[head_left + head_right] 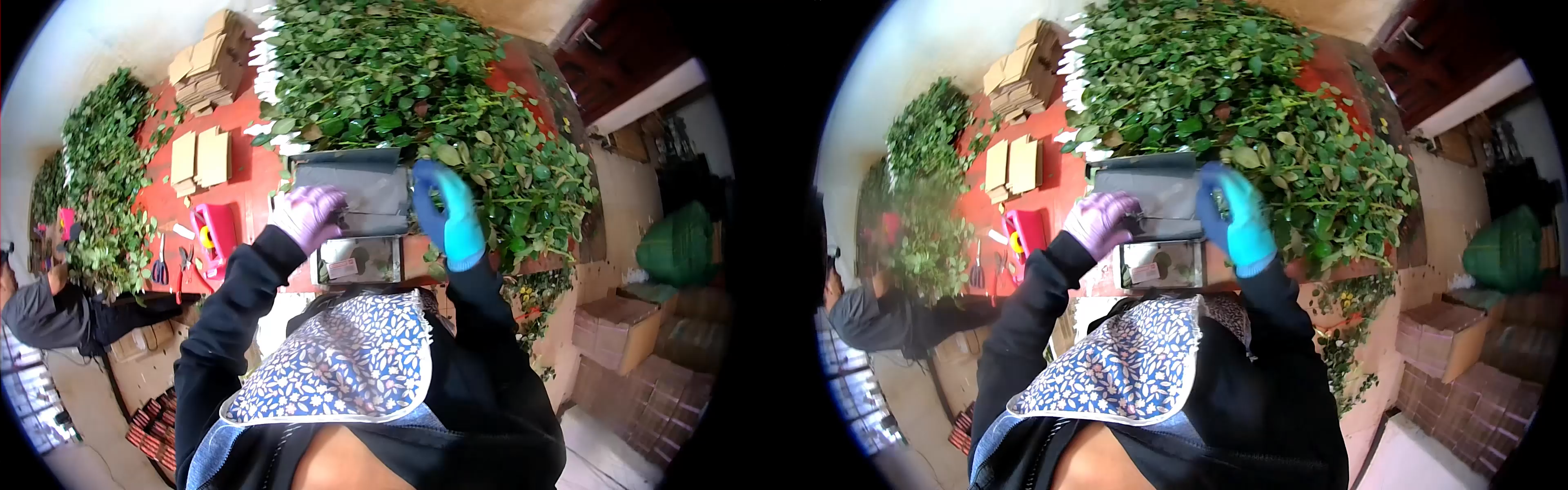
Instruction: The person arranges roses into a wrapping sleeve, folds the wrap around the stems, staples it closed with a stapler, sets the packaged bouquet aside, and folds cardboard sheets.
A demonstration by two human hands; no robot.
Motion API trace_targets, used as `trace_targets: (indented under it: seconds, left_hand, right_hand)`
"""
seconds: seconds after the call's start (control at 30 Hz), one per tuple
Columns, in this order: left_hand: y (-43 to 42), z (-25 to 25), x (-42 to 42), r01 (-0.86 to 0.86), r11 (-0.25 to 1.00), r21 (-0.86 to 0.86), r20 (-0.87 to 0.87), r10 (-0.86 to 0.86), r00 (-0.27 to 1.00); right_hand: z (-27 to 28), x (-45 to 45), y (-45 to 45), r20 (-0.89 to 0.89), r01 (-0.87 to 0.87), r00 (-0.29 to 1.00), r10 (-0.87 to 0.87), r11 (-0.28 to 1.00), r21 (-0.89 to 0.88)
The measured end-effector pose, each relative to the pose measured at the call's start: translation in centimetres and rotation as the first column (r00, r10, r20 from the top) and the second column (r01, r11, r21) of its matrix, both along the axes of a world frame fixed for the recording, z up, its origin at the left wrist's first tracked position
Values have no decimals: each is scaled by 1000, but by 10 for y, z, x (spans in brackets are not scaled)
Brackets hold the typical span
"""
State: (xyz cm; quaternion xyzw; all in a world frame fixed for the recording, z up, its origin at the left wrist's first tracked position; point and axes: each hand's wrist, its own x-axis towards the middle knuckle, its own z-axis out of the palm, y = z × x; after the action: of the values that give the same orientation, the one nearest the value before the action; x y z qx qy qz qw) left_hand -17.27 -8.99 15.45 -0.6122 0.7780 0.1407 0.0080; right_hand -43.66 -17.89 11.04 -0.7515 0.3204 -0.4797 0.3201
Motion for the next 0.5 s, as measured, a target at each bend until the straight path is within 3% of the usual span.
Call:
trace_targets:
  seconds: [0.03,0.07,0.1,0.13,0.17,0.2,0.23,0.27,0.3,0.33,0.37,0.4,0.43,0.47,0.5]
  left_hand:
    - [-1,-4,-8,185,977,-109,-9,-187,982]
    - [-3,-12,-16,206,978,-10,-16,-206,978]
    - [-7,-18,-24,206,973,99,123,-218,968]
    - [-9,-18,-28,188,972,144,105,-203,974]
    - [-14,-19,-26,166,968,187,93,-186,978]
    - [-22,-19,-25,136,968,212,-9,-137,990]
    - [-25,-18,-17,144,970,196,-183,-108,977]
    - [-29,-21,-9,179,982,61,-426,-137,894]
    - [-22,-22,-3,46,999,-20,-433,-50,900]
    - [-16,-26,5,-72,988,-134,-475,0,880]
    - [-2,-28,21,-177,923,-342,-426,15,904]
    - [11,-52,41,-369,879,-303,-545,158,823]
    - [22,-83,54,-584,806,-99,-774,306,554]
    - [36,-120,75,-622,781,60,-815,399,421]
    - [45,-152,94,-645,734,212,-832,482,275]
  right_hand:
    - [-6,-4,16,36,-102,995,98,985,140]
    - [-1,-8,33,75,-232,972,221,949,213]
    - [2,-16,45,52,-396,902,428,775,492]
    - [-40,-23,63,-3,-443,867,498,774,452]
    - [-87,-19,78,123,-584,791,599,681,441]
    - [-70,-26,86,284,-559,756,590,355,749]
    - [-63,-30,95,437,-496,820,369,77,865]
    - [-92,-38,106,662,-663,746,78,-9,748]
    - [-136,-43,112,794,-817,566,-223,-17,577]
    - [-168,-47,112,794,-814,563,-230,16,581]
    - [-188,-42,121,777,-738,613,-141,248,627]
    - [-214,-32,122,852,-775,469,-233,354,523]
    - [-240,-23,123,912,-790,295,-286,463,401]
    - [-243,-8,117,939,-806,119,-322,521,280]
    - [-242,-4,106,932,-833,81,-353,489,258]
